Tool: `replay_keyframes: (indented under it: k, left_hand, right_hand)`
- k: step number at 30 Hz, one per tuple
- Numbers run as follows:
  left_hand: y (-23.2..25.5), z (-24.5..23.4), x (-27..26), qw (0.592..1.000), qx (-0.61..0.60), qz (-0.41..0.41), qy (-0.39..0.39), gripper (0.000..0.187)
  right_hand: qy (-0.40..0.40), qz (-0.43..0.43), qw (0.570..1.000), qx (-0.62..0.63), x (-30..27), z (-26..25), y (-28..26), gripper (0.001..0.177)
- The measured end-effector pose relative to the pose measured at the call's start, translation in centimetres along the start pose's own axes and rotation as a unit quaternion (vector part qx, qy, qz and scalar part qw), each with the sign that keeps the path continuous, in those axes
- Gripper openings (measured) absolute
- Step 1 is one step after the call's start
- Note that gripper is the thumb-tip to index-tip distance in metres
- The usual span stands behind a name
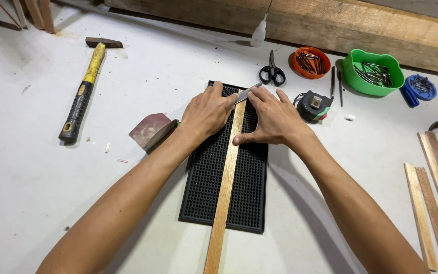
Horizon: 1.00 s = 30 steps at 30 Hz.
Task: Scraping and sanding thin wooden strips on a workbench.
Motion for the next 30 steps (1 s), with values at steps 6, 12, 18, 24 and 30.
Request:
replay_keyframes:
  k: [6, 12, 18, 24, 30]
  left_hand:
    - [2.1, -0.5, -3.5, 1.000, 0.009, -0.004, -0.024, 0.028]
    - [5.5, -2.8, -9.5, 1.000, 0.005, 0.019, 0.001, 0.031]
    - [8.8, -4.8, -15.5, 0.998, 0.040, 0.056, 0.005, 0.034]
    - [11.3, -6.2, -17.7, 0.992, 0.087, 0.066, -0.057, 0.032]
    - [10.7, -5.4, -16.9, 0.988, 0.127, 0.082, -0.017, 0.035]
  right_hand:
    - [0.020, -0.020, 1.000, -0.007, -4.1, -0.3, -2.3, 0.130]
    - [0.071, -0.066, 0.995, -0.013, -9.9, 1.1, -5.1, 0.131]
    - [0.032, -0.088, 0.995, -0.021, -17.0, 0.3, -8.7, 0.128]
    - [0.109, -0.113, 0.987, -0.039, -21.1, 1.3, -9.9, 0.124]
    - [0.112, -0.093, 0.989, -0.015, -19.9, 1.9, -8.8, 0.122]
Point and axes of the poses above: each hand's wrist, its own x-axis towards the middle knuckle, its own z-axis out of the palm, y = z × x, the point moved 9 cm from there along x, towards the middle knuckle, and after that the axes turned 12 degrees about z, right-handed, at the moved point
